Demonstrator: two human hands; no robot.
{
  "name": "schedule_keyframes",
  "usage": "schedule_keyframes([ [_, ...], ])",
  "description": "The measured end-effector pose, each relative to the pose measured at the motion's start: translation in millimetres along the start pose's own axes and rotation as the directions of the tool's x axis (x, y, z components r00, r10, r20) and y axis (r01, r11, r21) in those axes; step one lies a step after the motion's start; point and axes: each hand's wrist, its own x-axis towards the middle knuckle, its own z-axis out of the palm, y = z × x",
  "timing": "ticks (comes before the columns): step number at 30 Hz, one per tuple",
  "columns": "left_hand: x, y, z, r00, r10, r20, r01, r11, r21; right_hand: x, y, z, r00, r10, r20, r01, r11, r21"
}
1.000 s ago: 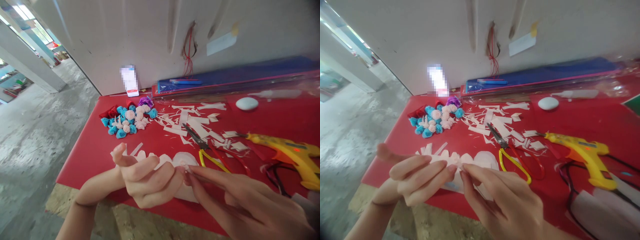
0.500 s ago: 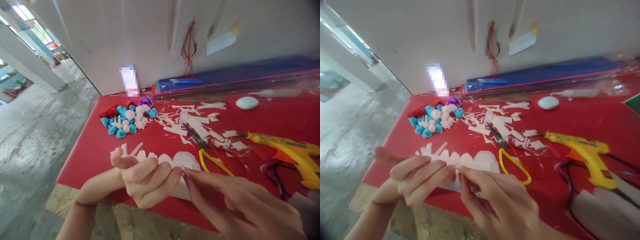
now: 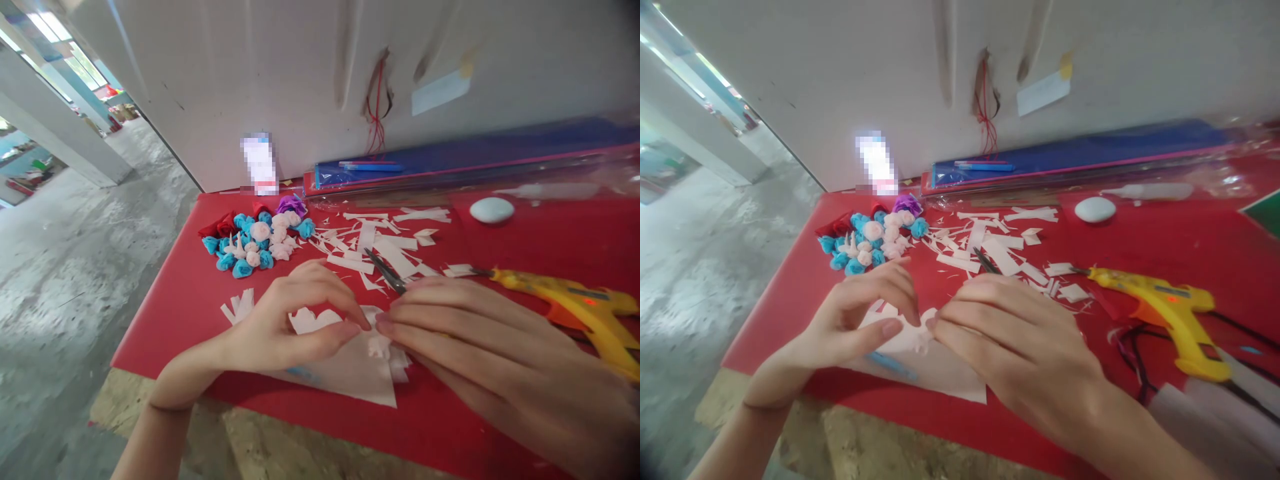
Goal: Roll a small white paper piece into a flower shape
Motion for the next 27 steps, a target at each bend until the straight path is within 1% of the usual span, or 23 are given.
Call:
schedule_keyframes([
  [3,-0.3,-0.2,2.3,0.996,-0.044,0.074,0.051,0.995,-0.088,2.8,4.6,-1.1,0.985,-0.171,-0.017,0.171,0.985,-0.022],
  [6,-1.1,0.7,3.3,0.991,-0.066,0.117,0.082,0.987,-0.14,8.5,4.5,-3.2,0.975,-0.223,0.003,0.223,0.974,-0.021],
  [9,-1.2,1.0,3.5,0.985,-0.093,0.146,0.112,0.986,-0.127,13.9,2.0,-6.9,0.964,-0.259,0.054,0.26,0.966,-0.002],
  [13,-0.7,1.4,3.8,0.976,-0.114,0.188,0.13,0.989,-0.074,13.0,0.0,-9.0,0.96,-0.253,0.118,0.254,0.967,0.003],
  [18,-0.7,2.6,4.7,0.966,-0.133,0.222,0.144,0.989,-0.033,9.6,0.0,-7.5,0.952,-0.267,0.151,0.263,0.964,0.044],
  [23,-1.2,0.7,5.1,0.965,-0.107,0.239,0.114,0.993,-0.016,12.1,-0.9,-7.4,0.95,-0.253,0.183,0.241,0.967,0.083],
  [27,-1.4,-0.9,5.1,0.956,-0.095,0.277,0.106,0.994,-0.026,11.1,-2.1,-7.0,0.945,-0.25,0.21,0.232,0.967,0.106],
])
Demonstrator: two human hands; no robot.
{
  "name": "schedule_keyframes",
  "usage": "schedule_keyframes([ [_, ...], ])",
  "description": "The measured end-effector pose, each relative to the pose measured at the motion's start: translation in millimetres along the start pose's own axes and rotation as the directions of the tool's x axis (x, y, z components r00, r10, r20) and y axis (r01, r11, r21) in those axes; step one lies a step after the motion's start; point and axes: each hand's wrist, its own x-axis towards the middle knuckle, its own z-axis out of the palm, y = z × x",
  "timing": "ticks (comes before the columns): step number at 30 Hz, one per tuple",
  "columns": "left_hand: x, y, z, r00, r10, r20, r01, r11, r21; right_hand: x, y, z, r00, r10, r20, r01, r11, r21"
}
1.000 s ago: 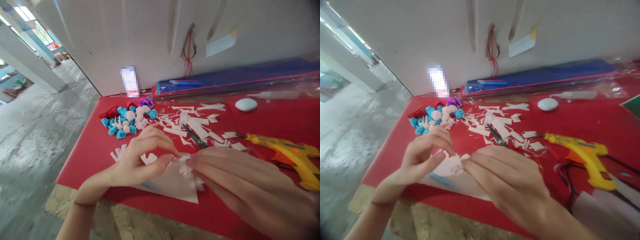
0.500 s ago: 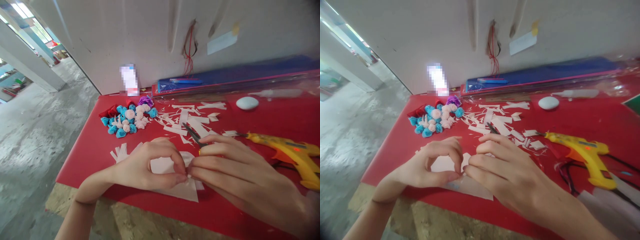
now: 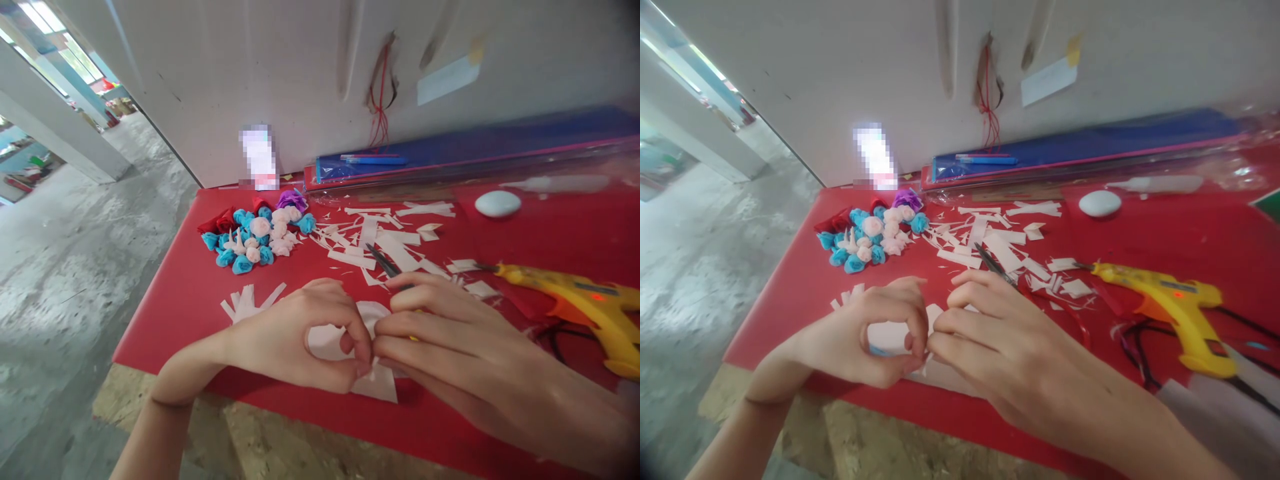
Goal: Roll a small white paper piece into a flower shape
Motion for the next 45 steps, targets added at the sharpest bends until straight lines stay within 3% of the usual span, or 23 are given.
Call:
schedule_keyframes([
  [6,-1.4,-3.0,0.2,0.999,-0.008,0.032,0.011,0.994,-0.105,-5.6,-0.6,1.0,0.998,0.041,0.041,-0.045,0.994,0.101],
  [11,-0.3,-10.6,0.5,0.996,0.051,0.076,-0.022,0.94,-0.34,-7.2,4.6,-0.2,0.997,-0.013,0.074,0.0,0.986,0.167],
  [16,0.6,-6.7,-1.2,0.998,0.011,0.055,0.014,0.902,-0.431,-5.9,6.2,-2.5,0.998,-0.019,0.061,0.007,0.983,0.184],
  [21,1.2,-1.5,-3.2,1.0,0.012,-0.023,-0.02,0.92,-0.392,-2.5,6.5,-4.5,0.999,-0.022,0.043,0.014,0.983,0.181],
  [34,0.5,-5.9,0.3,0.999,0.045,0.003,-0.043,0.956,-0.289,-0.3,6.3,-1.4,1.0,-0.001,-0.008,0.003,0.966,0.259],
  [38,1.0,-7.2,0.4,0.996,0.074,0.041,-0.059,0.957,-0.285,-1.2,4.1,-2.2,0.996,0.076,0.055,-0.091,0.927,0.364],
  [45,4.8,-12.2,-4.6,0.978,0.202,0.043,-0.186,0.951,-0.246,-2.1,5.3,-1.5,0.955,0.192,0.226,-0.289,0.773,0.565],
])
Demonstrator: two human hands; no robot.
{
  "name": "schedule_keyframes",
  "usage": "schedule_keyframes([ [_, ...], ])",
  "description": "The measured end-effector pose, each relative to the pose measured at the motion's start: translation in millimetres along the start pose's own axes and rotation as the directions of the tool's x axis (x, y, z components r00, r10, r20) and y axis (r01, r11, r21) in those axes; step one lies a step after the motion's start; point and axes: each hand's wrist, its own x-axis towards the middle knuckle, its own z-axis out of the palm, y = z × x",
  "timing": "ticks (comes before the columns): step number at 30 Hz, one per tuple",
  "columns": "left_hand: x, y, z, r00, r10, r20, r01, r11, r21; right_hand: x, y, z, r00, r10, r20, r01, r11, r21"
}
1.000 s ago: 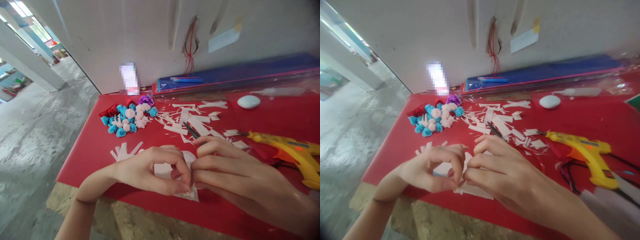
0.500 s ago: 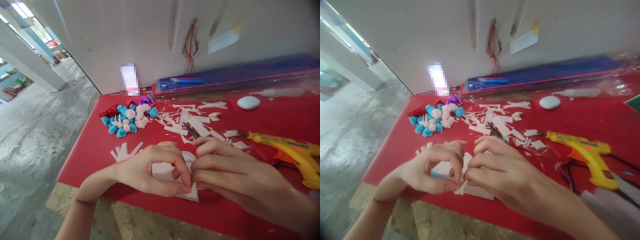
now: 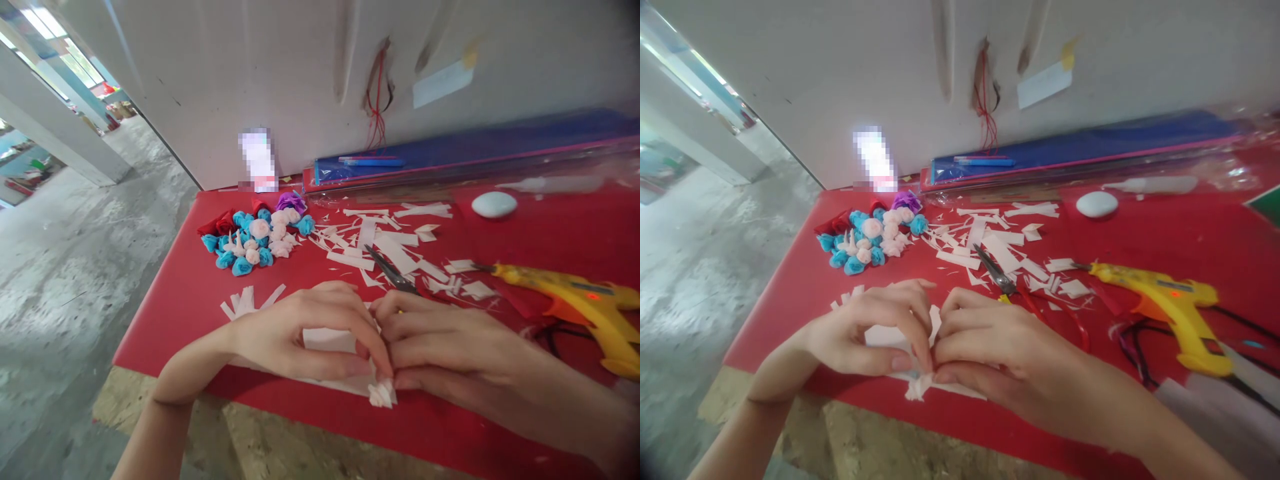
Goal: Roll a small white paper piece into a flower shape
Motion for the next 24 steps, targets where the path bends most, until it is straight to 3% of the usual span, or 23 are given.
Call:
schedule_keyframes([
  [3,1.0,-2.6,-1.3,0.999,0.027,0.024,-0.028,1.0,0.015,0.4,1.7,0.1,0.998,0.057,0.031,-0.059,0.997,0.056],
  [9,1.5,-3.1,-1.0,0.999,0.045,0.029,-0.044,0.998,-0.034,3.7,6.0,3.0,0.998,0.057,0.034,-0.063,0.979,0.196],
  [19,1.2,-1.9,-3.1,0.998,-0.047,0.034,0.05,0.993,-0.105,12.7,12.1,13.2,0.999,0.045,-0.012,-0.036,0.909,0.416],
  [24,2.0,3.0,-1.9,0.996,-0.084,0.011,0.084,0.99,-0.113,9.5,18.8,19.8,0.993,0.116,0.013,-0.103,0.818,0.566],
])
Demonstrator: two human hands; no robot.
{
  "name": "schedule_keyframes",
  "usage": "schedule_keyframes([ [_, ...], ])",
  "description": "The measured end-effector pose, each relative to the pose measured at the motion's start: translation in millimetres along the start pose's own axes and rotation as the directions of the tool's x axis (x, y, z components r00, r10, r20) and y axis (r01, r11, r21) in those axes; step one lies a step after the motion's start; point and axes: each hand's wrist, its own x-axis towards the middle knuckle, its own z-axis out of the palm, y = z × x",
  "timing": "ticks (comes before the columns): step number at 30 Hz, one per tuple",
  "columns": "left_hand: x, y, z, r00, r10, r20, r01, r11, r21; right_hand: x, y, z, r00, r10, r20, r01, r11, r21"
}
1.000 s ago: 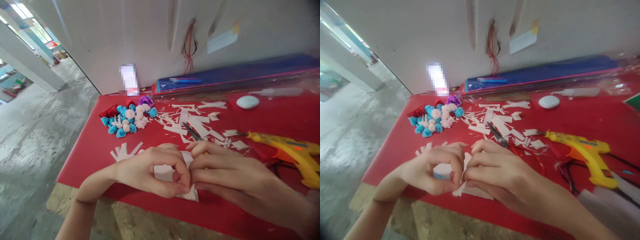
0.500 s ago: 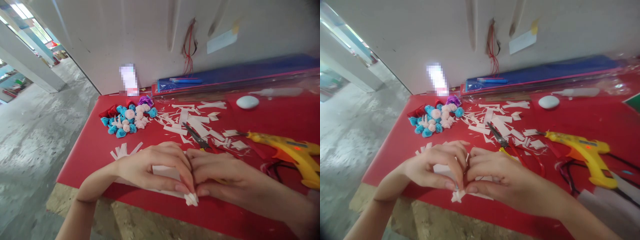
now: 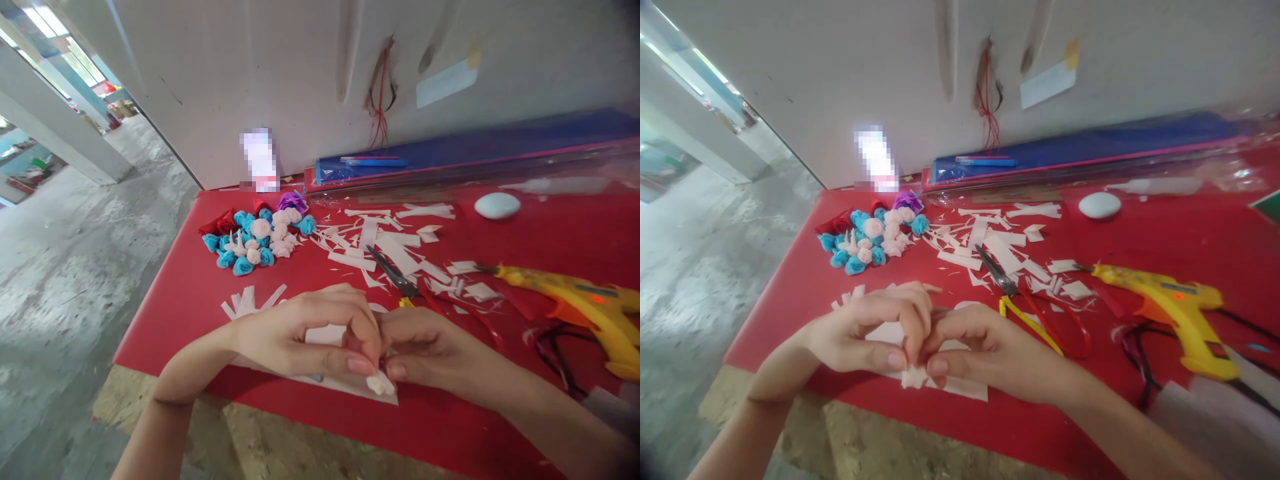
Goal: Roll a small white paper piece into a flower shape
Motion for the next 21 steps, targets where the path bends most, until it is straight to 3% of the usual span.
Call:
schedule_keyframes([
  [11,-6.7,3.2,-0.5,0.983,-0.178,-0.041,0.174,0.98,-0.1,-0.9,5.3,-0.2,0.979,0.192,-0.063,-0.177,0.965,0.191],
  [13,-7.1,4.6,0.7,0.979,-0.198,-0.052,0.194,0.978,-0.074,-0.7,4.2,0.9,0.971,0.223,-0.092,-0.201,0.958,0.203],
  [15,-6.1,4.6,3.6,0.976,-0.175,-0.13,0.179,0.984,0.014,-0.9,2.7,2.8,0.96,0.23,-0.158,-0.194,0.957,0.216],
  [17,-4.3,1.9,7.6,0.955,-0.04,-0.295,0.098,0.978,0.185,-1.3,1.3,5.9,0.939,0.217,-0.268,-0.159,0.962,0.22],
  [18,-3.5,-0.4,9.6,0.922,0.081,-0.378,0.044,0.95,0.31,-1.7,0.8,7.8,0.922,0.203,-0.33,-0.136,0.967,0.216],
  [21,-3.8,-8.6,14.9,0.776,0.453,-0.439,-0.022,0.715,0.699,-3.0,0.4,14.2,0.867,0.154,-0.473,-0.075,0.981,0.181],
])
